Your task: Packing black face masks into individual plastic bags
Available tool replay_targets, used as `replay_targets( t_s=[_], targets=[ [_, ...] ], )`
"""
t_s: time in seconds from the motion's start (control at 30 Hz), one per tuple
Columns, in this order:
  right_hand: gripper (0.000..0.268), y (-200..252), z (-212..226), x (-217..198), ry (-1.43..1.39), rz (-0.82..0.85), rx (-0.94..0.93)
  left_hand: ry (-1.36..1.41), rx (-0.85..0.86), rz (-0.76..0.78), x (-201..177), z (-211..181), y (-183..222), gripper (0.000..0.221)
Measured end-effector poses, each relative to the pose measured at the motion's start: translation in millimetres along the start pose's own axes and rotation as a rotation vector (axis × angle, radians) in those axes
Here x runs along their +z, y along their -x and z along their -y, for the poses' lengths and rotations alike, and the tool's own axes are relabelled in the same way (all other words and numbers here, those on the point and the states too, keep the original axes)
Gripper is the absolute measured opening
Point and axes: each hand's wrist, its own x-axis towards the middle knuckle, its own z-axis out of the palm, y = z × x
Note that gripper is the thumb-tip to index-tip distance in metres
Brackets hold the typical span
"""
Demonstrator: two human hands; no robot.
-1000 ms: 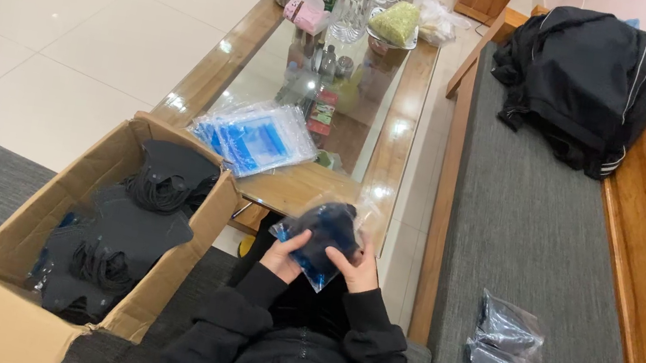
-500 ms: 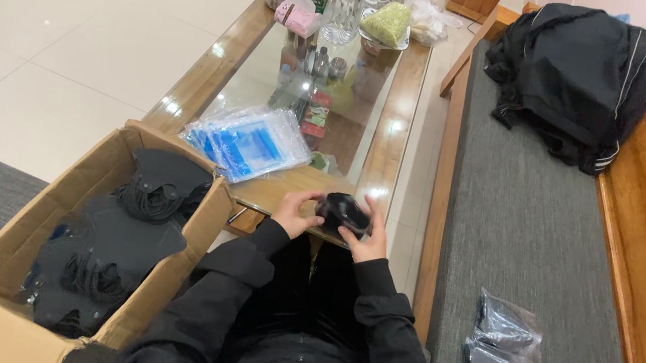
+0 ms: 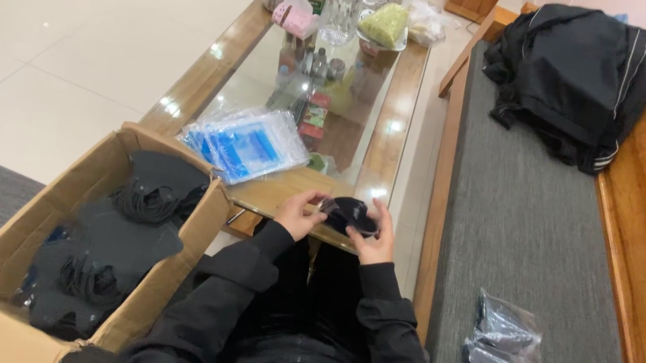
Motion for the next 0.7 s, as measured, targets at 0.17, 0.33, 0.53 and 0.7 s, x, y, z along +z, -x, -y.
replay_targets(
  t_s=[0.17,0.33,0.53,0.7],
  targets=[
    [0.103,6.3,0.9,-1.3,-0.043,0.005,0.011,0.007,-0.027,0.054,-7.0,-1.5,12.3,0.047],
    [0.098,1.6,-27.0,4.1,-0.056,-0.017,0.008,0.02,-0.044,0.046,1.0,2.5,13.1,0.049],
    [0.074,7.1,-33.2,-13.7,-0.095,-0.131,0.037,0.023,-0.05,0.053,-2.4,-13.2,36.8,0.057],
    [0.075,22.2,-94.4,-74.4,-0.395,-0.445,-0.046,0.083,-0.122,0.026,2.6,-20.3,96.6,0.054]
  ],
)
